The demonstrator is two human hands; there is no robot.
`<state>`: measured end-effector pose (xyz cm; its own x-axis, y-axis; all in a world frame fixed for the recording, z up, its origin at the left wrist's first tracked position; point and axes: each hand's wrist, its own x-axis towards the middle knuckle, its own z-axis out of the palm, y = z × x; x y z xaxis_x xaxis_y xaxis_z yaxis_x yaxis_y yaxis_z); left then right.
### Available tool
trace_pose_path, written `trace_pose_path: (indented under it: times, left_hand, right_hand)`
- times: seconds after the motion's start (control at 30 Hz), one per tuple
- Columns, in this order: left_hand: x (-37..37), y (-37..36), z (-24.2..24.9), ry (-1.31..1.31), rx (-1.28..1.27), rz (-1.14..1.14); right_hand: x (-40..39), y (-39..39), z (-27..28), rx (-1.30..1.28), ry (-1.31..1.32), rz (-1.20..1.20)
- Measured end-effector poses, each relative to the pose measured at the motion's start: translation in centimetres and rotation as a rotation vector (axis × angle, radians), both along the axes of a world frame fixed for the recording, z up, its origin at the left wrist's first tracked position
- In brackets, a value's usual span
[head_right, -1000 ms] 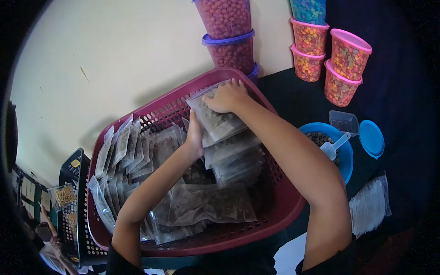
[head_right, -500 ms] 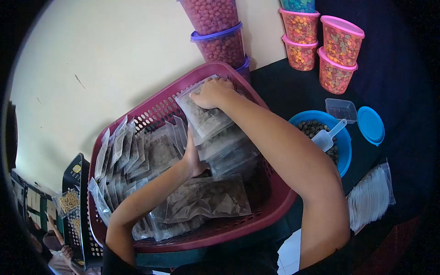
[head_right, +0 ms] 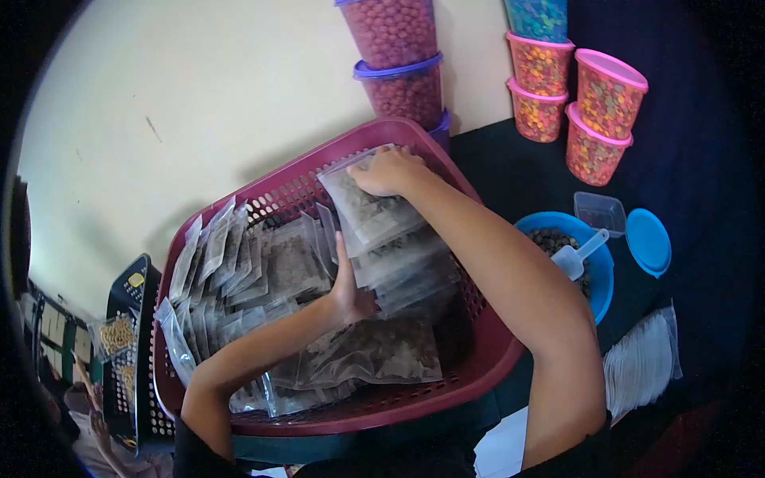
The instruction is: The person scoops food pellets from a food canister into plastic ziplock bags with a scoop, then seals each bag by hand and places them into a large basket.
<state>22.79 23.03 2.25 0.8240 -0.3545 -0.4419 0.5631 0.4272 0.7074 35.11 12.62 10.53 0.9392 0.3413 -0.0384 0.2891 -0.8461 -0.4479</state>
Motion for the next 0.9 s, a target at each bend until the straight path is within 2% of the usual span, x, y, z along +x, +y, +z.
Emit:
trace_pose_path:
  times: [0.1,0.17,0.2,0.27,0.33,0.4,0.5,0.6,0.63,0.73,0.8,0.87,0.9]
  left_hand:
    - [0.3,0.8,-0.4,0.017,0.14,0.034]
    - [2.9,3.4,-3.6,-0.083,0.086,0.044]
    - [3.4,3.9,-3.1,-0.176,0.034,0.048]
    - [4.5,4.1,-2.2,-0.154,0.027,0.055]
    - [5.6,3.2,-1.1,-0.258,0.1,0.121]
    - [7.2,2.8,-1.2,-0.234,0.019,0.12]
    - [8.5,2.5,-1.5,-0.28,0.147,0.036]
    - [7.9,3.3,-0.5,-0.321,0.176,0.078]
    - [8.3,4.0,-0.5,-0.325,0.01,0.08]
    - [9.1,4.8,1.4,-0.277,0.005,0.102]
    - [11.0,4.5,1.6,-0.351,0.101,0.114]
    - [13.7,3.7,0.9,-0.156,0.971,0.529]
    - [13.7,3.7,1.6,-0.254,0.976,0.499]
  right_hand:
    - [0.2,0.2,-0.1,-0.003,0.029,0.0]
    - [-0.1,0.4,-0.4,-0.012,-0.028,0.007]
    - [-0.1,0.4,-0.5,-0.018,-0.08,0.008]
    - [-0.2,0.4,-0.5,-0.038,-0.087,0.017]
    - [-0.3,0.5,-0.4,-0.036,-0.081,0.009]
    - [-0.1,0.5,-0.2,-0.038,-0.105,0.019]
    - [-0.4,0.5,0.1,-0.079,-0.056,0.026]
    - [-0.6,0.4,0.3,-0.021,-0.013,0.028]
    - [-0.7,0.5,0.4,-0.02,-0.021,0.026]
    - [-1.1,0.2,0.2,0.009,-0.071,0.009]
    - [-1.2,0.3,0.2,-0.076,-0.283,0.045]
    - [-1.2,0.4,0.5,-0.077,-0.28,0.069]
    - [-1.6,0.4,1.0,-0.081,-0.255,0.066]
